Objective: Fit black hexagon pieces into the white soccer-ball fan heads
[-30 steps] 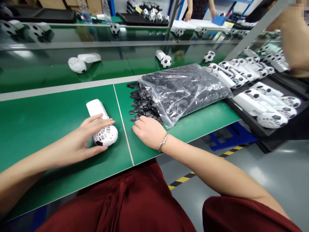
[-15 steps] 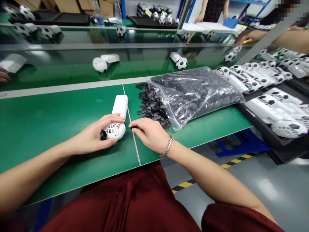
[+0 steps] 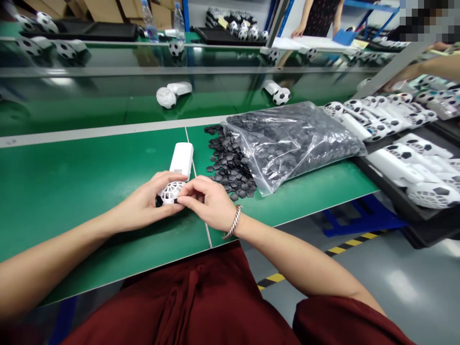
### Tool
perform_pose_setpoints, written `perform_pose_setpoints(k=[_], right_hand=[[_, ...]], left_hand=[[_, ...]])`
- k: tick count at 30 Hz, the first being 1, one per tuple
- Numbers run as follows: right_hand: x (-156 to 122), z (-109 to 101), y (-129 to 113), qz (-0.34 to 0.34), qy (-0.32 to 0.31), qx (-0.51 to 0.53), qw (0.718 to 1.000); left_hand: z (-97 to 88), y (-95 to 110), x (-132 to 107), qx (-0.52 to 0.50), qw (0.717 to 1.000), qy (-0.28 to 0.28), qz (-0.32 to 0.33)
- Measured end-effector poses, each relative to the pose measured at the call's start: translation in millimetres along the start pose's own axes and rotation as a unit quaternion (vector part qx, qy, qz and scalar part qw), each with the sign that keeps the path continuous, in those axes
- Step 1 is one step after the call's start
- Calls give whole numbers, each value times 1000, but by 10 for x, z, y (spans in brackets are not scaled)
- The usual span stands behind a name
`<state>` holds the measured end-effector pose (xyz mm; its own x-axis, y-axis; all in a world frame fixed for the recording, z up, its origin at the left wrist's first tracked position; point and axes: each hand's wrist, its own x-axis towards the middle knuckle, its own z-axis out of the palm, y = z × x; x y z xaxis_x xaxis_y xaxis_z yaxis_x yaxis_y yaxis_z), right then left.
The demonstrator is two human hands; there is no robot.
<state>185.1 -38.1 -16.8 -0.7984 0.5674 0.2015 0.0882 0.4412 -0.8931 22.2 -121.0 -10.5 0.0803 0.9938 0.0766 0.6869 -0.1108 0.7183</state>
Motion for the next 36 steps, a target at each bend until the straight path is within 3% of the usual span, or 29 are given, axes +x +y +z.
perform_pose_setpoints(k=[9, 17, 19, 22, 24, 27, 31, 33, 36], right_hand=[[16, 54, 99, 47, -19, 112, 992], [2, 87, 139, 64, -27, 143, 987], [44, -2, 178, 35, -28, 96, 994], [194, -236, 271, -15, 27, -116, 993], [326, -383, 338, -10, 38, -275, 961], [487, -492, 408, 39, -15, -402, 915], [541, -504, 427, 53, -45, -423, 903], [514, -510, 413, 57, -53, -384, 920], [458, -513, 350, 52, -62, -290, 953]], left_hand=[[-48, -11, -4, -48, 998, -35, -21], [-25, 30, -23, -16, 999, -35, -6], [-19, 31, -16, -9, 999, -34, -2], [-15, 21, 0, -16, 999, -24, -27], [-17, 11, 5, -22, 999, -14, -33], [-36, -10, 4, -21, 999, -28, -18], [-114, -72, 17, 11, 1000, -3, -23], [-186, -126, 29, 23, 997, 9, -71], [-326, -220, 39, 13, 993, -37, -115]])
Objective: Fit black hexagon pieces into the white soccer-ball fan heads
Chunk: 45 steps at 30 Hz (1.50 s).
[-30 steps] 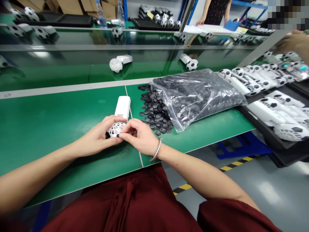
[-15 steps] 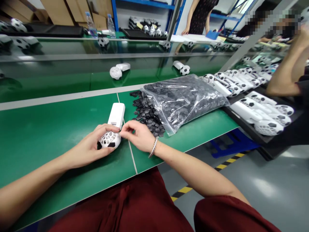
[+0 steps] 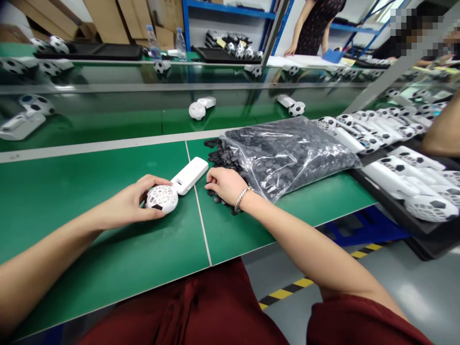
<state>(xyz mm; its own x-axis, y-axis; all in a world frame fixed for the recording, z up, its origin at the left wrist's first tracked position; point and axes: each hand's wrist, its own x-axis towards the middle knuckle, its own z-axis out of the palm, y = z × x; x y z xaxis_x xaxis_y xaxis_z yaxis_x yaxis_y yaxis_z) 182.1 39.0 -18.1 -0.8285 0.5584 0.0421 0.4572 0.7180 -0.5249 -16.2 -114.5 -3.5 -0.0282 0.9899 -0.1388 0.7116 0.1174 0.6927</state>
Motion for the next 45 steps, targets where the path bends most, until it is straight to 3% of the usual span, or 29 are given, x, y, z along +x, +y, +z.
perform_pose_setpoints(k=[3, 7, 11, 15, 19, 22, 31, 41, 45], right_hand=[[-41, -17, -122, -98, 26, 62, 993], [-24, 36, -313, -258, 15, 89, 962], [40, 143, -403, -313, 0, 81, 946], [103, 224, -411, -347, -1, 107, 932], [158, 278, -401, -352, -3, 129, 927], [194, 312, -385, -336, 5, 151, 930], [264, 348, -340, -328, 4, 143, 934], [245, 325, -411, -291, -17, 146, 945], [377, 168, -435, -224, -83, 217, 947]], left_hand=[[-128, -80, 7, -21, 999, -40, 24], [-210, -126, 6, -52, 994, -73, 60], [-175, -92, -17, -41, 995, -70, 62], [-51, 8, -46, -23, 999, -19, 39], [70, 97, -50, -13, 998, 50, 31], [126, 102, -49, -12, 996, 72, 45], [187, -36, -73, 36, 988, 90, 122], [229, 13, -73, 12, 988, 115, 101], [181, 4, -35, -4, 988, 125, 90]])
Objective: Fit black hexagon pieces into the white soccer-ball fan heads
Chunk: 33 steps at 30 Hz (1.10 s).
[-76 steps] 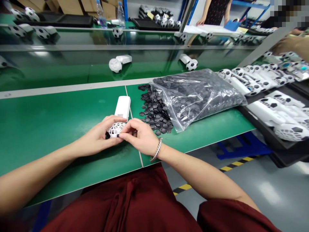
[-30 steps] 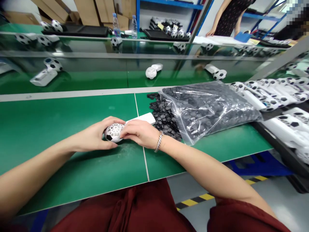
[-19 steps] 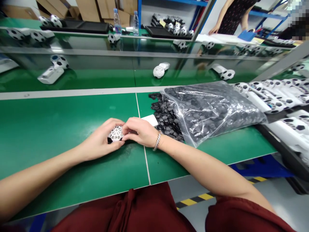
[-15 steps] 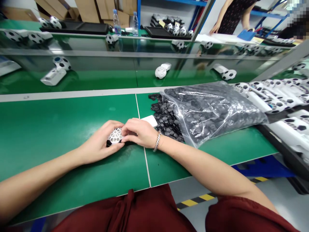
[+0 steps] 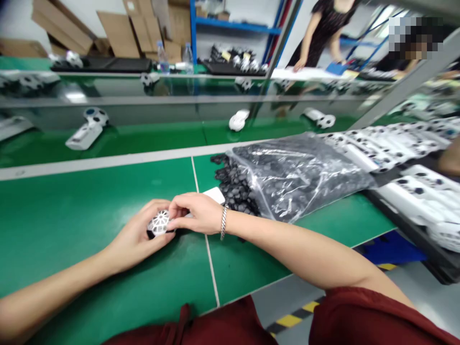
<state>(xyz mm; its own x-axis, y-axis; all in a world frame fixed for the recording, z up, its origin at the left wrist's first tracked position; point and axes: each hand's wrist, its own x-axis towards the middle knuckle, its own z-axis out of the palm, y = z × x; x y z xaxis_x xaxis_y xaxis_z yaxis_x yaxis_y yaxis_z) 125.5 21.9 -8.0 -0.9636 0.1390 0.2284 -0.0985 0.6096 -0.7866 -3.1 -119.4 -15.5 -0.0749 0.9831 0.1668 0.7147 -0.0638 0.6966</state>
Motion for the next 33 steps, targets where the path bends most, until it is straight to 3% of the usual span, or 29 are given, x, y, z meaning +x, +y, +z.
perform_pose_setpoints(k=[1, 3, 5, 8, 10, 13, 15, 17, 19, 22, 23, 25, 28, 31, 33], right_hand=[[75, -133, 40, 36, 12, 13, 999], [259, -538, 198, 138, 93, -33, 986], [446, -1062, 437, 284, 204, -160, 923], [656, -1774, 859, 380, 279, -228, 852], [746, -2052, 1114, 428, 299, -244, 817], [825, -2193, 1382, 453, 308, -255, 797], [840, -2210, 1464, 437, 308, -259, 804], [826, -2230, 1459, 404, 301, -258, 825], [788, -2242, 1364, 364, 288, -247, 851], [662, -2114, 1025, 322, 258, -208, 887], [592, -2007, 850, 297, 240, -189, 905], [410, -1702, 425, 146, 170, -127, 966], [72, -1152, -191, 16, 63, -18, 998], [-248, -746, -445, -15, -31, 44, 998], [-418, -602, -380, 22, -25, 38, 999]], left_hand=[[-50, -48, 68, 8, 1000, 4, 0], [-200, -210, 312, 46, 998, 40, 5], [-382, -446, 696, 105, 989, 106, 10], [-593, -873, 1380, 196, 961, 192, -40], [-646, -1154, 1768, 212, 949, 221, -75], [-625, -1467, 2084, 216, 941, 237, -106], [-590, -1540, 2108, 221, 942, 229, -108], [-570, -1460, 2022, 234, 942, 221, -92], [-575, -1222, 1889, 255, 940, 223, -48], [-608, -667, 1692, 277, 935, 213, 54], [-616, -466, 1626, 283, 934, 202, 80], [-616, -95, 1466, 305, 929, 174, 117], [-572, 274, 1115, 317, 936, 56, 144], [-491, 359, 676, 242, 958, -110, 108], [-429, 303, 401, 237, 959, -150, 52]])
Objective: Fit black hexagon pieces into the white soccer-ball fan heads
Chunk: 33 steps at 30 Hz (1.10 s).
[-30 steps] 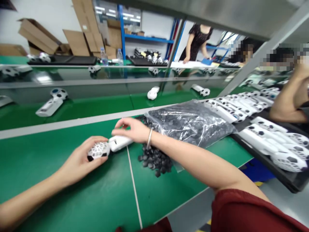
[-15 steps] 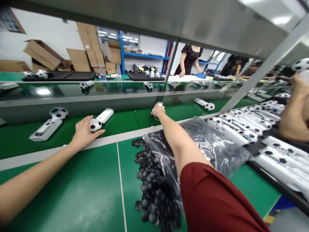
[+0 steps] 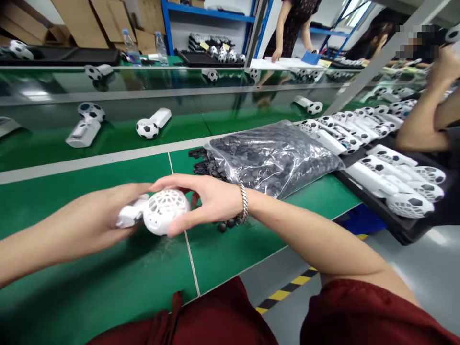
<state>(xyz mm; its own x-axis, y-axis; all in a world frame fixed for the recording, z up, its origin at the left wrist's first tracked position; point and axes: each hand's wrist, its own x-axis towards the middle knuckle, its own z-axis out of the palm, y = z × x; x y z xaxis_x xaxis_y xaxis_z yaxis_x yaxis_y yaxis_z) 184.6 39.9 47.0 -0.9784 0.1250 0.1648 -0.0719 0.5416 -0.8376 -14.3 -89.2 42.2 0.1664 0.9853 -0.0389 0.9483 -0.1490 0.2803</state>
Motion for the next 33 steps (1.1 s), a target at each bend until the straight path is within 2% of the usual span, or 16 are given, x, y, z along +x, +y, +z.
perform_pose_setpoints(k=[2, 4, 5, 10, 14, 16, 18, 20, 22, 24, 26, 29, 33], right_hand=[[-119, 83, 176, 51, 78, -83, 992], [-203, 157, 354, 74, 134, -214, 965], [-235, 201, 424, 71, 130, -274, 950], [-300, 440, 540, 30, 3, -457, 889], [-251, 537, 491, 52, -49, -532, 844], [-230, 536, 458, 70, -55, -545, 834], [-230, 512, 420, 90, -34, -523, 847], [-251, 491, 371, 98, 24, -440, 892], [-277, 501, 311, 100, 97, -294, 946], [-289, 560, 253, 96, 154, -140, 973], [-277, 658, 217, 78, 189, -65, 977], [-226, 825, 207, 55, 223, -59, 972], [-166, 975, 221, 61, 252, -46, 965]], left_hand=[[157, -12, -191, 30, 998, -10, -58], [301, -23, -316, 54, 993, -12, -102], [366, -20, -357, 60, 992, -13, -114], [603, 84, -427, 96, 989, -17, -108], [645, 147, -423, 100, 990, -27, -99], [618, 146, -410, 72, 992, -8, -103], [579, 136, -383, 17, 995, 21, -97], [544, 126, -343, -49, 995, 28, -83], [527, 120, -299, -94, 993, 20, -73], [527, 120, -261, -110, 991, 21, -69], [535, 123, -235, -118, 990, 32, -67], [543, 129, -212, -127, 989, 38, -68], [539, 139, -192, -121, 988, 48, -81]])
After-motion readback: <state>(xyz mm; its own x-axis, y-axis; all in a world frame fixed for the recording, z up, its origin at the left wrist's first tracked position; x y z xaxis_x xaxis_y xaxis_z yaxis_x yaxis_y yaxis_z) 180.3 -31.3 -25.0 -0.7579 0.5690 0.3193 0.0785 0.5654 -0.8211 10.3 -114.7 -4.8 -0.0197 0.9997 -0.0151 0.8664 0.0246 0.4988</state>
